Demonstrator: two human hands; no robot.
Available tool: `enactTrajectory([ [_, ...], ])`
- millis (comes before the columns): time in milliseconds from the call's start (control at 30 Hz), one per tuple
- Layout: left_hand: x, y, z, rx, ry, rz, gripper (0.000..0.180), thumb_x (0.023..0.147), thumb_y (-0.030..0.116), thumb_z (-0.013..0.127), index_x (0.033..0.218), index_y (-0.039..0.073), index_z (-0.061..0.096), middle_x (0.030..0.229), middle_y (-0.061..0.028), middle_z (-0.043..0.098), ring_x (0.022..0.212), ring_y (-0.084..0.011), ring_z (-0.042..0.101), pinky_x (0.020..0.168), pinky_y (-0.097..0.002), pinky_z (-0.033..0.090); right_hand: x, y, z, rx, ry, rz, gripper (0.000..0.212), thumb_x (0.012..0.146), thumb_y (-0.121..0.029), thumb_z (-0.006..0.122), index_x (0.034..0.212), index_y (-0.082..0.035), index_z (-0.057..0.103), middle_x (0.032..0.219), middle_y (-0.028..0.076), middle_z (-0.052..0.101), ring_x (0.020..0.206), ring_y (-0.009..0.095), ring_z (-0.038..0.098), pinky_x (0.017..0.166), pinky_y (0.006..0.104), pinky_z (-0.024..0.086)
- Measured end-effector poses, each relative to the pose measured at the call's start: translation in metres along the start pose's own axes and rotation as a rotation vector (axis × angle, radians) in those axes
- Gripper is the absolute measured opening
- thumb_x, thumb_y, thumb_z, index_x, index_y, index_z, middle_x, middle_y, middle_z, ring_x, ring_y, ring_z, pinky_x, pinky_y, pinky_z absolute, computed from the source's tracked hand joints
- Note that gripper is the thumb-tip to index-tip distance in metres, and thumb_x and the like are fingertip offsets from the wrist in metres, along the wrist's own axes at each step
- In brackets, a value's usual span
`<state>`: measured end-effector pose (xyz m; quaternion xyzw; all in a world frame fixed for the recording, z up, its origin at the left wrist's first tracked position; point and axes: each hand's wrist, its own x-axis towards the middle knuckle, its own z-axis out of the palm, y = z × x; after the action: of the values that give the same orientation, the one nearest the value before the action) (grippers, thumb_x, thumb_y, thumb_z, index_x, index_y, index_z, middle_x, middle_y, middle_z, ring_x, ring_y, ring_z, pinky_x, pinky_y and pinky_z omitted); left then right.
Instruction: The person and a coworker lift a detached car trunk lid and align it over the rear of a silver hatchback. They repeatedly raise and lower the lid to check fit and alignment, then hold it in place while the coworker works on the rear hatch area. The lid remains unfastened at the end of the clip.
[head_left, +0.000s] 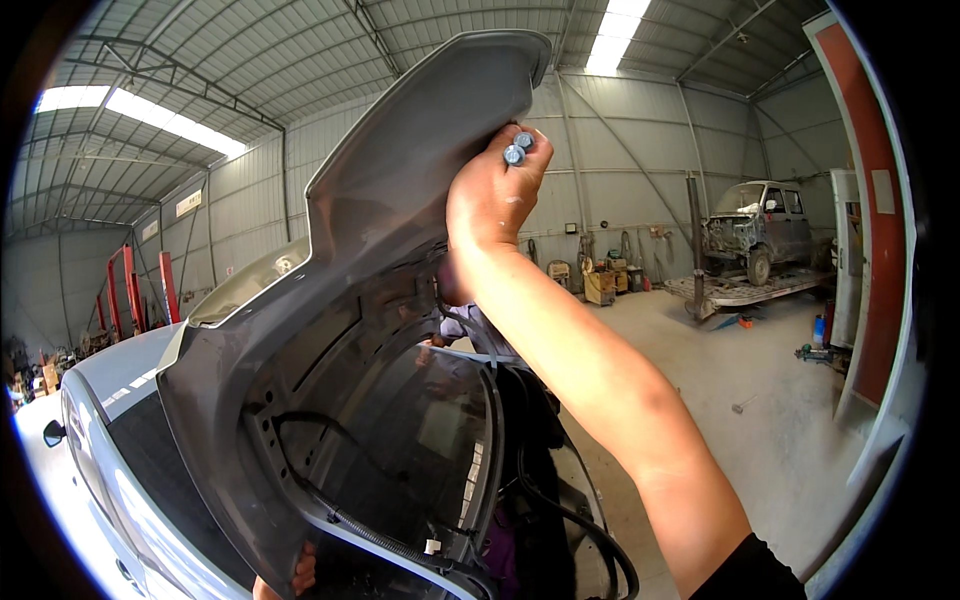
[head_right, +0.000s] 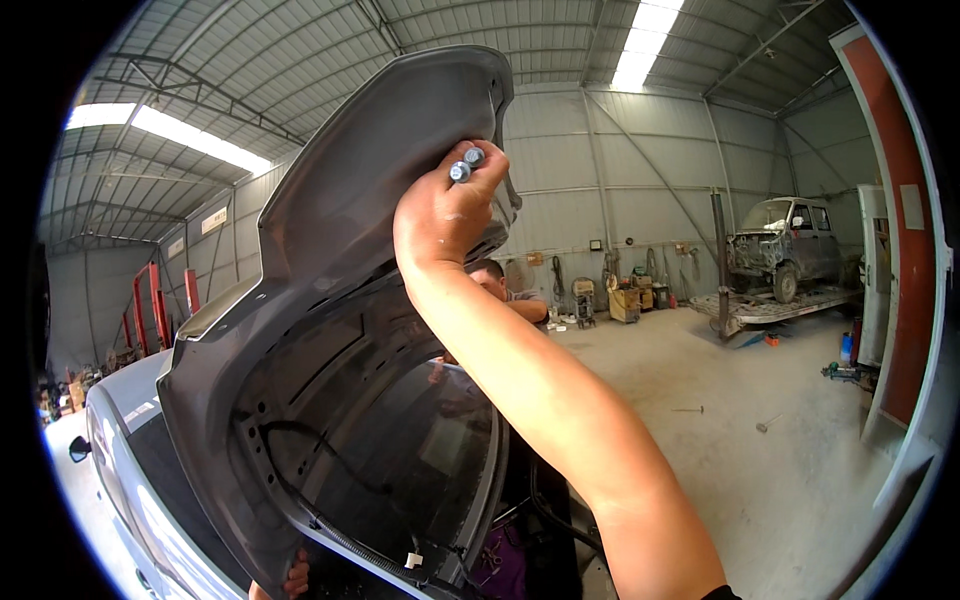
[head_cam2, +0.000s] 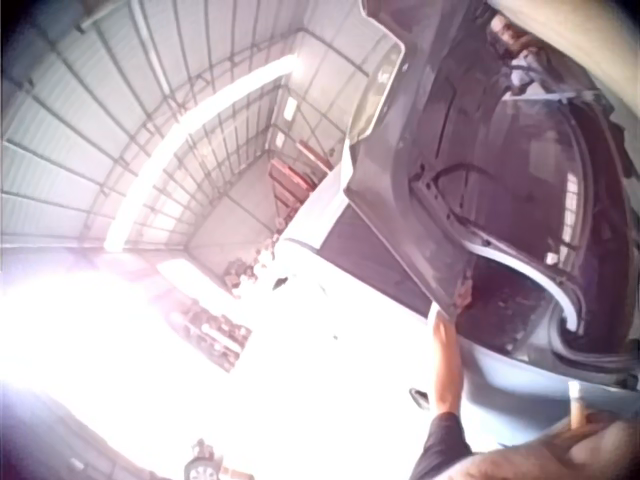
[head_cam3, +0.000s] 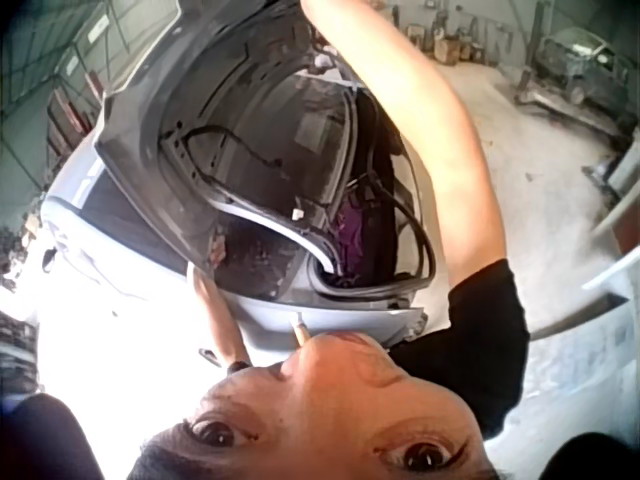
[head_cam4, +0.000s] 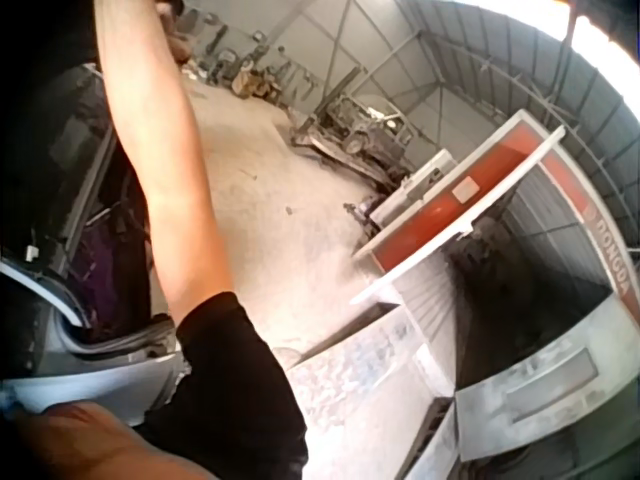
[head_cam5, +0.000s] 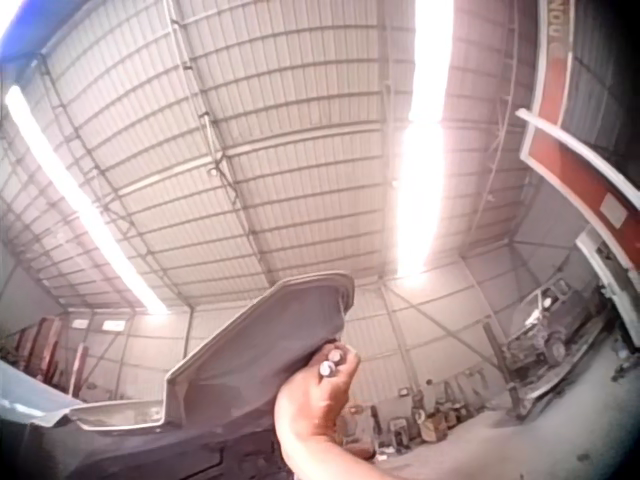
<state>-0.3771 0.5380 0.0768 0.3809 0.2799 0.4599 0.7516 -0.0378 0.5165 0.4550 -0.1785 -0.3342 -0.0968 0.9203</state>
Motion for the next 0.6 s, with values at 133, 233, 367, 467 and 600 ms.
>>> enactTrajectory([
  [133, 0.002, -0.001, 0.000, -0.005, 0.004, -0.003, 0.037, 0.090, 0.038, 0.048, 0.090, 0.001, 0.052, 0.053, -0.0033, 0.041, 0.037, -0.0129, 0.034, 0.036, -0.0266, 0.025, 0.000, -0.002, -0.001, 0.008, -0.004, 0.008, 0.023, 0.098, -0.025, 0.043, 0.103, -0.004, 0.047, 0.096, 0.015, 0.058, 0.090, 0.028, 0.056, 0.084, 0.0375, 0.042],
  [233, 0.002, -0.002, 0.000, -0.009, 0.005, -0.003, 0.037, 0.090, 0.038, 0.048, 0.090, 0.001, 0.052, 0.053, -0.0033, 0.041, 0.037, -0.0130, 0.034, 0.036, -0.0266, 0.025, -0.001, -0.004, -0.001, -0.015, -0.015, 0.024, 0.023, 0.098, -0.026, 0.042, 0.104, -0.004, 0.047, 0.099, 0.016, 0.058, 0.093, 0.028, 0.056, 0.085, 0.0374, 0.042],
  [367, 0.001, -0.003, -0.001, -0.020, 0.007, 0.001, 0.038, 0.090, 0.039, 0.048, 0.090, 0.001, 0.052, 0.053, -0.0033, 0.041, 0.037, -0.0130, 0.034, 0.036, -0.0267, 0.025, 0.000, -0.001, 0.000, 0.004, -0.011, 0.042, 0.022, 0.098, -0.025, 0.042, 0.106, -0.005, 0.046, 0.100, 0.018, 0.059, 0.094, 0.032, 0.057, 0.084, 0.0399, 0.042],
  [467, -0.002, -0.005, -0.003, -0.031, 0.011, 0.000, 0.038, 0.090, 0.039, 0.048, 0.090, 0.001, 0.052, 0.053, -0.0033, 0.041, 0.037, -0.0130, 0.034, 0.036, -0.0267, 0.025, 0.001, 0.006, 0.003, -0.018, 0.022, -0.030, 0.017, 0.097, -0.022, 0.041, 0.107, -0.007, 0.045, 0.095, 0.023, 0.062, 0.089, 0.041, 0.060, 0.079, 0.0456, 0.044],
  [600, -0.004, -0.006, -0.003, -0.043, 0.010, 0.002, 0.038, 0.090, 0.039, 0.048, 0.090, 0.001, 0.052, 0.053, -0.0033, 0.041, 0.037, -0.0130, 0.034, 0.036, -0.0268, 0.025, 0.001, 0.003, 0.002, -0.006, 0.015, -0.019, 0.018, 0.098, -0.022, 0.041, 0.107, -0.007, 0.045, 0.096, 0.024, 0.062, 0.090, 0.041, 0.060, 0.080, 0.0453, 0.044],
])
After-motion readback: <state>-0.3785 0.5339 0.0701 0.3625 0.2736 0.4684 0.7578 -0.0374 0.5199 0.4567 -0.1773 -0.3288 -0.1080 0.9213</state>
